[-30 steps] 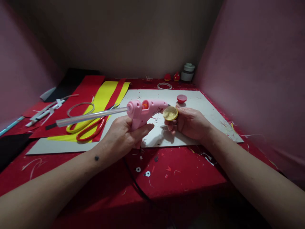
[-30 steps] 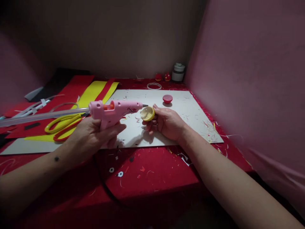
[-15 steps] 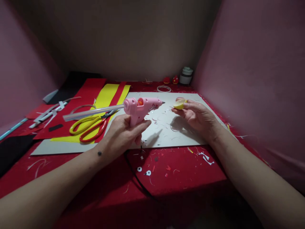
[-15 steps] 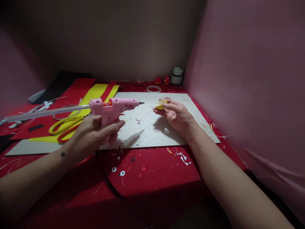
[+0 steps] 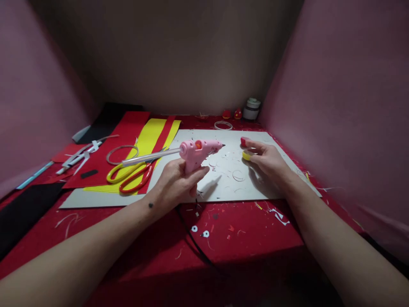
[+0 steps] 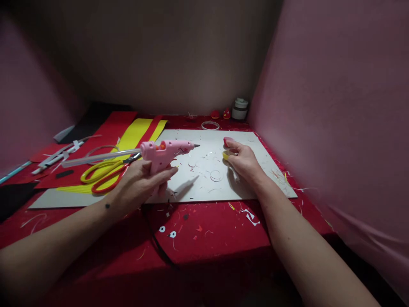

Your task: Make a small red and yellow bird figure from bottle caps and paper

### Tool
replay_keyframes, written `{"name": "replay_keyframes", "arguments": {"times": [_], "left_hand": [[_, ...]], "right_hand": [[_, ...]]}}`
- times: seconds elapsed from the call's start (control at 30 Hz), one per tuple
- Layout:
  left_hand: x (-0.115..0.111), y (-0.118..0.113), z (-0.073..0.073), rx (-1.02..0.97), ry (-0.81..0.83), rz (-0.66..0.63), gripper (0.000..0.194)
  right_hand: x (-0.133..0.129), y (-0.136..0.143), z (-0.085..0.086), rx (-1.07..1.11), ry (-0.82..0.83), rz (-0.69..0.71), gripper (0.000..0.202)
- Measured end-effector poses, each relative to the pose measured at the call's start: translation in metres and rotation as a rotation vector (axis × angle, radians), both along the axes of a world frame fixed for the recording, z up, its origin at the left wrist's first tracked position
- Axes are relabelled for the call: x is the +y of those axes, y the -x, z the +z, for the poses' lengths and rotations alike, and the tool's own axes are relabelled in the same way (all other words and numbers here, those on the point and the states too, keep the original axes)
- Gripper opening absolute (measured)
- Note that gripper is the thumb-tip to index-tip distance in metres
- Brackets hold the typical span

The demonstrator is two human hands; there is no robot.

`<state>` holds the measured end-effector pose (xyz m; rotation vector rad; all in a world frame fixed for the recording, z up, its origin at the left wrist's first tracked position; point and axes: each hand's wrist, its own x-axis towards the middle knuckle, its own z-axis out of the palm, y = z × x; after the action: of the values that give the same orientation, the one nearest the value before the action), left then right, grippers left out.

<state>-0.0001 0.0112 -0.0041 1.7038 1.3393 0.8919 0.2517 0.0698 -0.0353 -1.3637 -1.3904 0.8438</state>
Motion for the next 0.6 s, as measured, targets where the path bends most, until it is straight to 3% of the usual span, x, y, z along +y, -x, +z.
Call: {"name": "replay_keyframes", "arguments": {"times": [0.13,0.27,0.37,0.6], "left_hand": [[0.002,0.001,-0.003,-0.008,-0.004,-0.015,0.039],[0.002,0.000,-0.003,-0.029,-0.023,-0.022,0.037],[0.001,0.000,-0.002,-0.026,-0.010,-0.015,0.036],[0.004,0.001,-0.005,-0.002,-0.085,-0.006,0.035]], "right_hand": [[-0.003,-0.004,0.007,0.101,0.096,-0.106,0.054],[-0.001,-0.008,0.004,0.081,0.051,-0.127,0.050],[0.004,-0.012,0.000,0.119,-0.054,-0.177,0.046],[0.014,-0.026,0.003,0.310,-0.504,-0.322,0.033]]}}
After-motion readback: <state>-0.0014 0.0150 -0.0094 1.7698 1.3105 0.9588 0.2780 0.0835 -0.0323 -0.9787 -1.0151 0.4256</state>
